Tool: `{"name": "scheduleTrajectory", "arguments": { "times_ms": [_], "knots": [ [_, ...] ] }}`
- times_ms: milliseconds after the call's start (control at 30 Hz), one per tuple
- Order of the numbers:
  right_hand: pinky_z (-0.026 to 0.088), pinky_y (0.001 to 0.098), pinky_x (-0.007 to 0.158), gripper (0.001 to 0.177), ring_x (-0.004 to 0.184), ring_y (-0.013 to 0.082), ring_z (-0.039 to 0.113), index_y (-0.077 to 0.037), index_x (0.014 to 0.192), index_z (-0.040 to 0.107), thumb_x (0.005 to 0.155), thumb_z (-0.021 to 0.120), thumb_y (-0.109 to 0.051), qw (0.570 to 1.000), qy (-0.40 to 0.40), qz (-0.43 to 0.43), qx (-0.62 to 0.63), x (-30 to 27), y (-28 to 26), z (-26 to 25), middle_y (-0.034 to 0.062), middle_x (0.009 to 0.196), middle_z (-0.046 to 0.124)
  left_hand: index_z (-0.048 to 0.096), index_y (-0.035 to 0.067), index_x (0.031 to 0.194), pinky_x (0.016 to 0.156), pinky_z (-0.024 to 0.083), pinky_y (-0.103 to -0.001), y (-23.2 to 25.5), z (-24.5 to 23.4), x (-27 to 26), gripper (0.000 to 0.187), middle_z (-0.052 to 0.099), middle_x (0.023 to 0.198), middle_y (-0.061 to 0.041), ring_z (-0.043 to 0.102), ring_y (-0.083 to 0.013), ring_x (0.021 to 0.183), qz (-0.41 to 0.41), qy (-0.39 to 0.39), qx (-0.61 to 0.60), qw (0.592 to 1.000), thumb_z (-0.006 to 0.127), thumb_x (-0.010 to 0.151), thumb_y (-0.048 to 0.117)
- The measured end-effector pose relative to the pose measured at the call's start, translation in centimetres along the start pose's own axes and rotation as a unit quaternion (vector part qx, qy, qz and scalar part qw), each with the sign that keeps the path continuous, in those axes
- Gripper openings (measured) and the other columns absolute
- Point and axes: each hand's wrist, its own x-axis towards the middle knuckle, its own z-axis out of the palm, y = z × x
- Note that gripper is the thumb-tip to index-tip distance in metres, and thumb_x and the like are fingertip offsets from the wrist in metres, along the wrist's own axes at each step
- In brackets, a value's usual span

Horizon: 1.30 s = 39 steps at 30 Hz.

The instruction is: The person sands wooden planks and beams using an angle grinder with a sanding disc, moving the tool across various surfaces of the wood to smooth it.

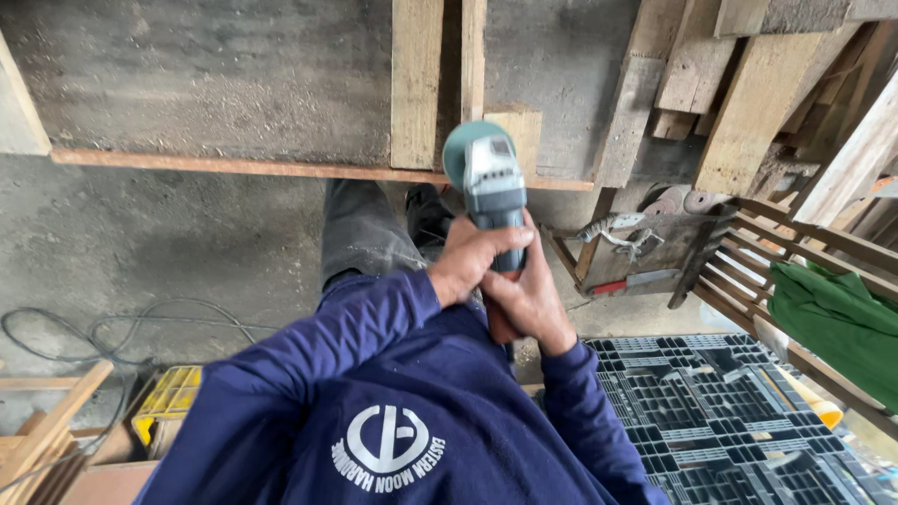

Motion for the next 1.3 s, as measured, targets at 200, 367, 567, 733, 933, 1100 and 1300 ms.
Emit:
{"name": "scheduleTrajectory", "arguments": {
  "times_ms": [200,367,567,733,933,1100,1300],
  "knots": [
    [0.048,0.0364,0.106,0.101,0.130,0.0237,0.055,-0.001,0.162,0.016,0.081,0.076,-0.015,0.996,-0.012,-0.081,0.033,-1.8,0.8,0.2,0.0180,0.143,0.051,0.073,0.003,0.102,0.072,0.062,-0.035,-0.4,1.1,-1.7,0.030,0.075,0.091,-0.009,0.072,-0.0168,0.078,-0.026,0.015,0.016,0.999,0.081,0.077,0.019],
    [0.055,0.0351,0.098,0.101,0.119,0.0221,0.060,-0.002,0.162,0.018,0.080,0.074,-0.018,0.998,0.004,-0.051,0.044,-0.5,0.9,-0.4,0.0172,0.136,0.054,0.072,0.002,0.100,0.069,0.063,-0.039,0.1,1.2,-0.2,0.029,0.074,0.089,-0.010,0.073,-0.0199,0.076,-0.038,0.011,0.005,0.999,0.080,0.077,0.018],
    [0.051,0.0351,0.101,0.101,0.123,0.0211,0.058,-0.002,0.163,0.017,0.083,0.076,-0.015,0.996,0.004,-0.077,0.034,-2.2,1.9,-0.5,0.0163,0.141,0.053,0.073,0.002,0.103,0.069,0.065,-0.034,-0.9,1.9,-1.3,0.032,0.075,0.091,-0.011,0.074,-0.0197,0.078,-0.042,0.001,0.012,0.999,0.081,0.077,0.019],
    [0.056,0.0328,0.089,0.102,0.107,0.0194,0.062,-0.004,0.163,0.016,0.081,0.075,-0.017,0.995,0.014,-0.055,0.080,-0.5,2.7,-1.3,0.0151,0.133,0.055,0.076,0.002,0.104,0.057,0.057,-0.035,0.0,1.3,0.8,0.034,0.075,0.087,-0.017,0.070,-0.0225,0.069,-0.059,0.009,0.126,0.990,0.080,0.081,0.027],
    [0.056,0.0335,0.096,0.100,0.115,0.0194,0.062,-0.003,0.163,0.016,0.082,0.074,-0.016,0.994,0.007,-0.089,0.060,-1.6,2.4,-2.1,0.0151,0.138,0.053,0.072,0.003,0.107,0.069,0.066,-0.033,-2.3,2.7,-0.2,0.038,0.074,0.097,-0.015,0.074,-0.0203,0.080,0.016,-0.029,0.029,0.999,0.084,0.077,0.023],
    [0.057,0.0347,0.079,0.093,0.096,0.0212,0.062,-0.002,0.162,0.022,0.085,0.073,-0.016,0.989,0.025,-0.019,0.145,-0.3,2.9,-2.8,0.0173,0.121,0.058,0.076,-0.003,0.099,0.057,0.059,-0.035,-1.6,3.2,1.6,0.035,0.075,0.090,-0.020,0.071,-0.0239,0.072,-0.036,-0.016,0.083,0.996,0.081,0.084,0.028],
    [0.055,0.0279,0.092,0.087,0.113,0.0137,0.061,-0.003,0.158,0.022,0.087,0.071,-0.007,0.989,0.026,-0.123,0.074,-2.3,3.2,-2.6,0.0095,0.132,0.056,0.072,0.003,0.104,0.064,0.065,-0.030,-1.8,4.0,0.7,0.035,0.075,0.090,-0.011,0.075,-0.0185,0.075,0.027,-0.030,0.055,0.998,0.082,0.078,0.024]
  ]
}}
